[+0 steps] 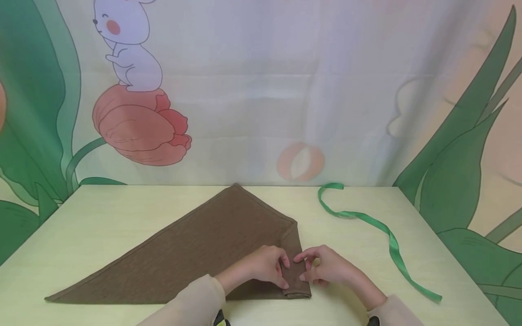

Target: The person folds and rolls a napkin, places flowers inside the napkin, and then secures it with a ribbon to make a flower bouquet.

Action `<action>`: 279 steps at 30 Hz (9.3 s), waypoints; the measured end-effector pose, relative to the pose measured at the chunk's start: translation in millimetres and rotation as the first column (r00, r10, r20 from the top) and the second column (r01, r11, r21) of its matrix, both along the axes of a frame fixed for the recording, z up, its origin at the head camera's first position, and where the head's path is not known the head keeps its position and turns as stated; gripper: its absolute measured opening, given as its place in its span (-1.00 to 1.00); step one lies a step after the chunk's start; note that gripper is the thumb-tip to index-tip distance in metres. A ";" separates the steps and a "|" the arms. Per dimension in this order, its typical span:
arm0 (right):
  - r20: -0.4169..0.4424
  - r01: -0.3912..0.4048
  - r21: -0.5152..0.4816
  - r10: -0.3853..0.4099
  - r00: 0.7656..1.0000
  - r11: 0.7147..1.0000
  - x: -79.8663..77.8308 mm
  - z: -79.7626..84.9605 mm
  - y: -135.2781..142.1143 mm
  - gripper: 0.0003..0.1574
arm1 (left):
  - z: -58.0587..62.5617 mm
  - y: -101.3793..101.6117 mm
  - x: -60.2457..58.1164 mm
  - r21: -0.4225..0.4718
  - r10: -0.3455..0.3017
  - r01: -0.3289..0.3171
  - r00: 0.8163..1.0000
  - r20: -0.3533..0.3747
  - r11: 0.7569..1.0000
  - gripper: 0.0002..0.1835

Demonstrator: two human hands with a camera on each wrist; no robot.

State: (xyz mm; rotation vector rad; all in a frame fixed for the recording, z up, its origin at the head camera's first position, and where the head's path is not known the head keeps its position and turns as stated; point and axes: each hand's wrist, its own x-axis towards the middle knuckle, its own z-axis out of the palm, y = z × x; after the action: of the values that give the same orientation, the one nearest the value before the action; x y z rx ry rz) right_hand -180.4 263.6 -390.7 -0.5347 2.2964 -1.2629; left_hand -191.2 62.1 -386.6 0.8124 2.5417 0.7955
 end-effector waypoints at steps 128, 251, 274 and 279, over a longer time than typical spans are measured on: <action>-0.103 -0.099 0.005 0.099 0.990 0.995 16.5 7.8 -55.2 -0.59 | 4.5 -60.6 -6.3 0.105 0.059 -0.079 0.982 0.179 0.991 -0.40; -0.053 -0.154 -0.078 0.150 0.987 0.985 12.1 -1.4 -103.2 -0.57 | 9.0 -117.3 7.5 0.075 0.063 -0.067 0.997 0.048 0.995 -0.08; -0.067 -0.157 0.000 0.157 0.985 0.988 7.6 -1.1 -110.6 -0.61 | 7.6 -120.1 -1.1 0.017 0.020 -0.022 0.995 0.096 1.000 -0.20; 0.045 -0.121 -0.031 0.122 0.991 0.992 -8.7 -1.8 -107.1 -0.57 | 6.9 -121.4 -1.9 0.050 0.021 -0.027 0.993 0.120 0.998 -0.21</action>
State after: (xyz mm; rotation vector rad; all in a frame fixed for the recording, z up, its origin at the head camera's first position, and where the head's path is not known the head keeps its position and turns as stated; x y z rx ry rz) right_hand -189.1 156.6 -392.5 -0.6378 2.1754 -1.2372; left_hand -193.1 -59.3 -379.7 0.7284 2.4388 0.8937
